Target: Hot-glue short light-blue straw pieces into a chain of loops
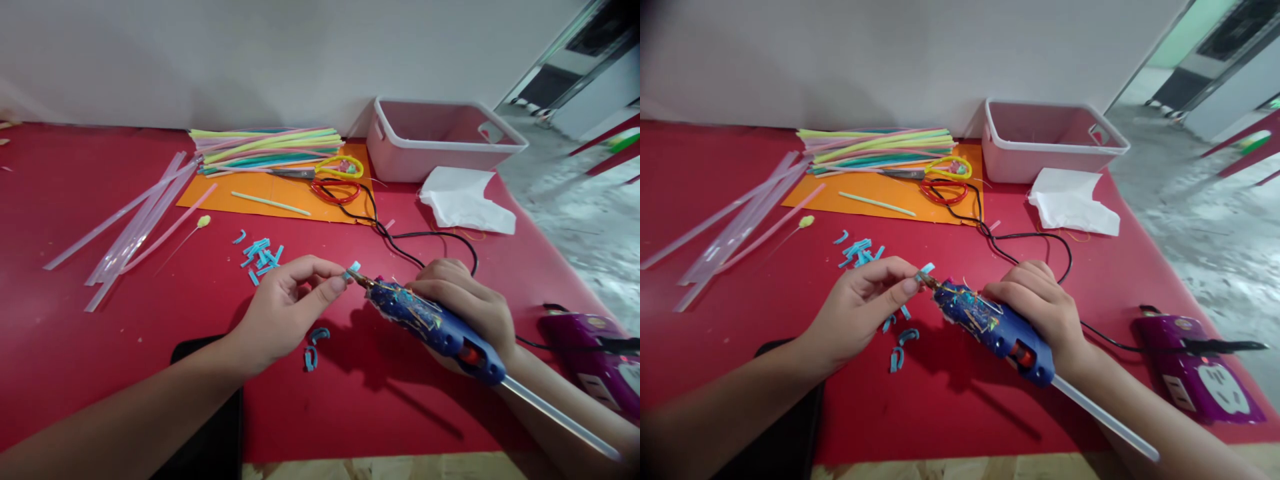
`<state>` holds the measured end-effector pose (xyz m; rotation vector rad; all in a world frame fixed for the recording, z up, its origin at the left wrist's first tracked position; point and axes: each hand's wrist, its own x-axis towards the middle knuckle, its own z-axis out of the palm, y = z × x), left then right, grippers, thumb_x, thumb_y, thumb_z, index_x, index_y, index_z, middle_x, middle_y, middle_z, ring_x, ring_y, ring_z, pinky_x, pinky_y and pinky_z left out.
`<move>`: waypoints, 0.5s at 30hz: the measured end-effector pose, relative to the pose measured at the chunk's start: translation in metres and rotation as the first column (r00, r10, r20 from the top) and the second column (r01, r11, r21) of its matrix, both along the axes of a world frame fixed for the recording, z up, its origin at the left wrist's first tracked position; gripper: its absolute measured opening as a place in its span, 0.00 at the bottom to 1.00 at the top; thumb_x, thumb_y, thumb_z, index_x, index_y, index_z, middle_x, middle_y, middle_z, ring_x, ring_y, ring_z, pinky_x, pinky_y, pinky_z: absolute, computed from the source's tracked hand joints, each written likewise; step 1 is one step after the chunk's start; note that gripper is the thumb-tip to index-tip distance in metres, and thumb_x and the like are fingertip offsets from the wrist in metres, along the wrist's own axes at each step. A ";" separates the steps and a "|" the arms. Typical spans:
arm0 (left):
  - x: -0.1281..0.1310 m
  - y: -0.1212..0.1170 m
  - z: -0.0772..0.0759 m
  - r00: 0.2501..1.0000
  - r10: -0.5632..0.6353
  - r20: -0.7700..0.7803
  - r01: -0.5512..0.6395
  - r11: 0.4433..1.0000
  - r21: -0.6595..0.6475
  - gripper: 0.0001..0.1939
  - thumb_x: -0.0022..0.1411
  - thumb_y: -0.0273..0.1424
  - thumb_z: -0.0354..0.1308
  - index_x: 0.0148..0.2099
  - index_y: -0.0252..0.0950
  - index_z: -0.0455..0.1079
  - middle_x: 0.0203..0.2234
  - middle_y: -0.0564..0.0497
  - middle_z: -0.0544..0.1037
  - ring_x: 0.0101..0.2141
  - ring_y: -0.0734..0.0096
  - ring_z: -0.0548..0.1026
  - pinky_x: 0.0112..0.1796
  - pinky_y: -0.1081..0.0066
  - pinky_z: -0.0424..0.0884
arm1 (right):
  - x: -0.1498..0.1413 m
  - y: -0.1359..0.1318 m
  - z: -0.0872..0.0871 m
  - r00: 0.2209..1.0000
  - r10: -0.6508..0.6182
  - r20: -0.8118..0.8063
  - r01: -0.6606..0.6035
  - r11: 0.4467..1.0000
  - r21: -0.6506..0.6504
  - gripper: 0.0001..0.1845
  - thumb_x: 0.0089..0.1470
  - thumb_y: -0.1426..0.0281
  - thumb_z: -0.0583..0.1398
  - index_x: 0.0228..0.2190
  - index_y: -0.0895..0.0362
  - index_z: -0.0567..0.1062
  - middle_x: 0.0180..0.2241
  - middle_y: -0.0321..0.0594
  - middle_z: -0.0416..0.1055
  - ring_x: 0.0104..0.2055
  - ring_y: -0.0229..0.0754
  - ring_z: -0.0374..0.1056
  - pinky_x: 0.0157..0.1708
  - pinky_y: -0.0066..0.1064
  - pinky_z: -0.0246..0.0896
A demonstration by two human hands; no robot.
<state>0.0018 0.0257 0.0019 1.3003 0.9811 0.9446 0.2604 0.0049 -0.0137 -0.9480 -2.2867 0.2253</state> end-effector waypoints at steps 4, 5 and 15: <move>0.001 0.000 0.000 1.000 0.010 -0.020 -0.010 1.000 -0.002 0.09 0.61 0.35 0.63 0.36 0.34 0.77 0.28 0.50 0.76 0.30 0.73 0.70 0.27 0.75 0.63 | -0.001 0.002 0.001 1.000 0.013 -0.016 -0.012 0.999 0.047 0.11 0.57 0.69 0.58 0.43 0.57 0.71 0.31 0.40 0.68 0.33 0.43 0.66 0.37 0.40 0.59; 0.001 0.000 0.000 1.000 0.014 -0.022 -0.014 1.000 -0.004 0.09 0.61 0.35 0.63 0.36 0.34 0.77 0.28 0.50 0.75 0.31 0.72 0.70 0.27 0.75 0.63 | -0.002 0.002 0.001 0.999 0.008 -0.031 -0.007 0.999 0.053 0.11 0.58 0.69 0.59 0.43 0.57 0.71 0.31 0.40 0.68 0.33 0.43 0.66 0.37 0.40 0.59; 0.001 0.000 -0.001 0.999 0.014 -0.044 -0.014 1.000 0.007 0.09 0.60 0.36 0.62 0.36 0.34 0.76 0.30 0.48 0.77 0.35 0.67 0.73 0.28 0.73 0.64 | -0.002 0.001 0.004 1.000 -0.023 -0.021 0.024 0.998 0.062 0.09 0.60 0.68 0.59 0.43 0.55 0.70 0.30 0.40 0.69 0.31 0.43 0.66 0.36 0.42 0.59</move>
